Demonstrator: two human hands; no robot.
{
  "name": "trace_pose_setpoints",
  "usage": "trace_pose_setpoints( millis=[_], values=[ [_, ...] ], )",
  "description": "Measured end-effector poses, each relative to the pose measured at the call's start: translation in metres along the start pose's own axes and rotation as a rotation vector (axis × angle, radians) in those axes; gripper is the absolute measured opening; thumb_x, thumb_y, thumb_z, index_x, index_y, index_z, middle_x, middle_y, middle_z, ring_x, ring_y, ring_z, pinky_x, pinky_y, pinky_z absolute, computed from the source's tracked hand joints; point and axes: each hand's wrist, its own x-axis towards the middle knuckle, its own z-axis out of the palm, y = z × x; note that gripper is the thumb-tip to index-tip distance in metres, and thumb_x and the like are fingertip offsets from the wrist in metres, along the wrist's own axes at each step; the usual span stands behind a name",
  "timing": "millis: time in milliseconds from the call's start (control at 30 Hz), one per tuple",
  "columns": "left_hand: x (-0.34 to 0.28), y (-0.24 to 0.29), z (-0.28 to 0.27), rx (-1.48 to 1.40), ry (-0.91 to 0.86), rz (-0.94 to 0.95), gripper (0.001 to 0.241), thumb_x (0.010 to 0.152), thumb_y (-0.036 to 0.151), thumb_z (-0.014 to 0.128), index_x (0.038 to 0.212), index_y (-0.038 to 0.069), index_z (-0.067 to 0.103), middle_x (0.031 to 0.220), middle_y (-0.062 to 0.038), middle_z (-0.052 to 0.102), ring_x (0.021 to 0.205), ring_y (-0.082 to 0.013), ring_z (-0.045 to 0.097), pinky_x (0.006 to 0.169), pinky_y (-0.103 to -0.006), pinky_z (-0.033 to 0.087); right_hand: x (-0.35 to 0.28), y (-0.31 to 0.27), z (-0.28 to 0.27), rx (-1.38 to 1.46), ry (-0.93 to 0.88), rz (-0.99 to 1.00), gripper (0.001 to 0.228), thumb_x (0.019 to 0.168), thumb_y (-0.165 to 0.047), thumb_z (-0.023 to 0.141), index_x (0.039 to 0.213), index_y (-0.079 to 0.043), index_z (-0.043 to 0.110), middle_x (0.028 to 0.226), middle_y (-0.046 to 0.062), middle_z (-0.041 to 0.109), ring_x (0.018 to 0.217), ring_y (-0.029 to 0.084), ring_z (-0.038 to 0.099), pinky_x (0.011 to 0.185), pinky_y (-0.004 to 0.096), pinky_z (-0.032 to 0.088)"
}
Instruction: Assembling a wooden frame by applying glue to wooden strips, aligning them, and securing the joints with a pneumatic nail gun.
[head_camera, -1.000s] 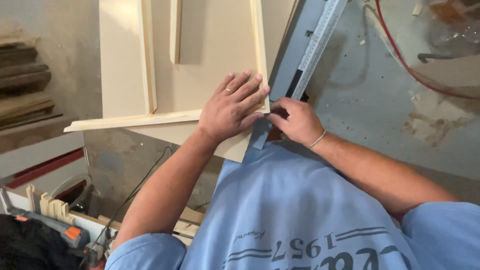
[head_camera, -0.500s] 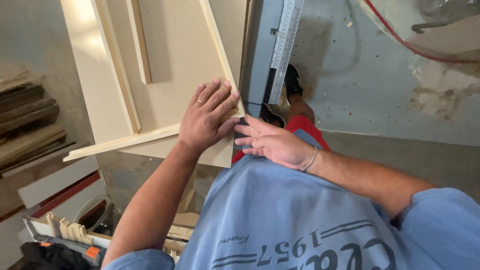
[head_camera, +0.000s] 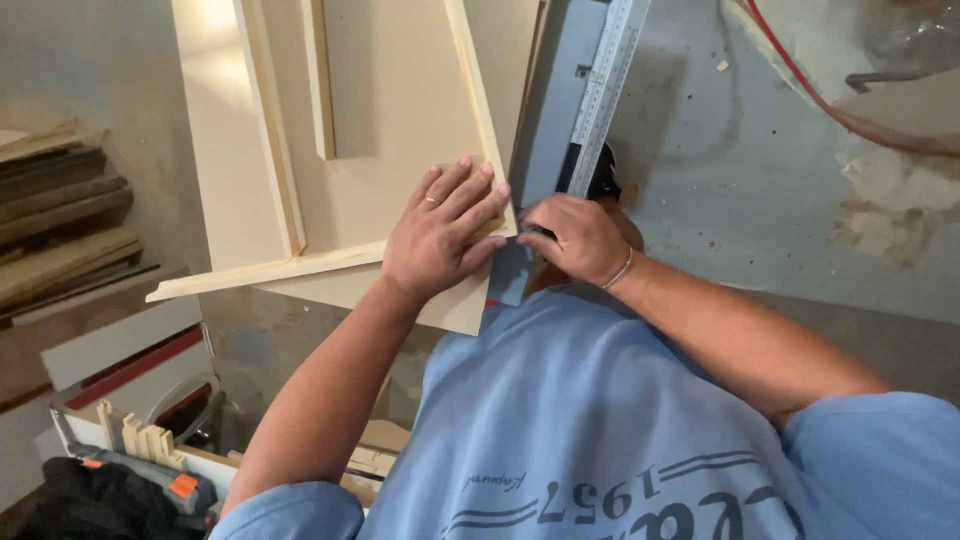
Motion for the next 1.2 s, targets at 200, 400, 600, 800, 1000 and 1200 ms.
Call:
trace_pose_setpoints(
  millis=[200, 400, 600, 800, 1000, 1200],
  values=[
    [0.001, 0.002, 0.002, -0.009, 0.028, -0.01, 0.055, 0.097, 0.061, 0.063, 0.139, 0.026, 0.066, 0.147, -0.004, 0.061, 0.141, -0.031, 0.052, 0.118, -0.051, 0.038, 0.009, 0.016, -0.002, -0.266, -0.097, -0.325, 0.018, 0.104, -0.035, 0.058, 0.096, -0.021, 0.068, 0.081, -0.003, 0.055, 0.075, 0.021, 0.062, 0.062, 0.036, 0.054],
    [-0.001, 0.002, 0.003, -0.039, 0.026, -0.025, 0.057, 0.094, 0.059, 0.063, 0.142, 0.027, 0.063, 0.147, -0.004, 0.06, 0.14, -0.0313, 0.052, 0.118, -0.0512, 0.037, 0.048, -0.002, -0.033, -0.175, -0.042, -0.275, 0.027, 0.103, -0.038, 0.055, 0.085, -0.021, 0.066, 0.072, -0.002, 0.054, 0.066, 0.024, 0.062, 0.056, 0.037, 0.053],
    [0.002, 0.004, -0.003, -0.026, 0.037, -0.014, 0.054, 0.097, 0.058, 0.059, 0.139, 0.026, 0.064, 0.146, -0.005, 0.061, 0.139, -0.0308, 0.053, 0.116, -0.0497, 0.038, 0.196, 0.13, -0.155, -0.68, 0.288, -0.056, 0.034, 0.113, -0.032, 0.069, 0.088, -0.015, 0.054, 0.072, 0.006, 0.051, 0.072, 0.033, 0.064, 0.065, 0.042, 0.052],
    [0.008, 0.006, -0.021, -0.028, -0.104, 0.029, 0.053, 0.107, 0.049, 0.045, 0.145, 0.016, 0.059, 0.152, -0.011, 0.055, 0.145, -0.0351, 0.046, 0.12, -0.0529, 0.032, 0.289, 0.195, -0.18, -1.042, -0.308, 0.14, 0.051, 0.092, -0.04, 0.079, 0.115, -0.005, 0.051, 0.089, 0.021, 0.066, 0.095, 0.039, 0.061, 0.068, 0.05, 0.054],
    [0.011, 0.007, -0.024, -0.058, -0.087, 0.025, 0.05, 0.107, 0.047, 0.049, 0.143, 0.015, 0.06, 0.152, -0.012, 0.055, 0.145, -0.0352, 0.046, 0.12, -0.054, 0.032, 0.315, 0.183, -0.181, -0.9, -0.394, 0.162, 0.049, 0.085, -0.01, 0.076, 0.119, 0.001, 0.043, 0.087, 0.023, 0.065, 0.08, 0.047, 0.065, 0.055, 0.059, 0.053],
    [0.013, 0.008, -0.027, -0.033, -0.076, 0.027, 0.049, 0.106, 0.046, 0.053, 0.143, 0.015, 0.061, 0.153, -0.011, 0.054, 0.145, -0.0337, 0.047, 0.122, -0.0509, 0.031, 0.287, 0.179, -0.214, -0.989, -0.414, 0.178, 0.07, 0.079, -0.03, 0.087, 0.129, -0.003, 0.047, 0.094, 0.023, 0.071, 0.079, 0.051, 0.07, 0.051, 0.062, 0.055]
  ],
)
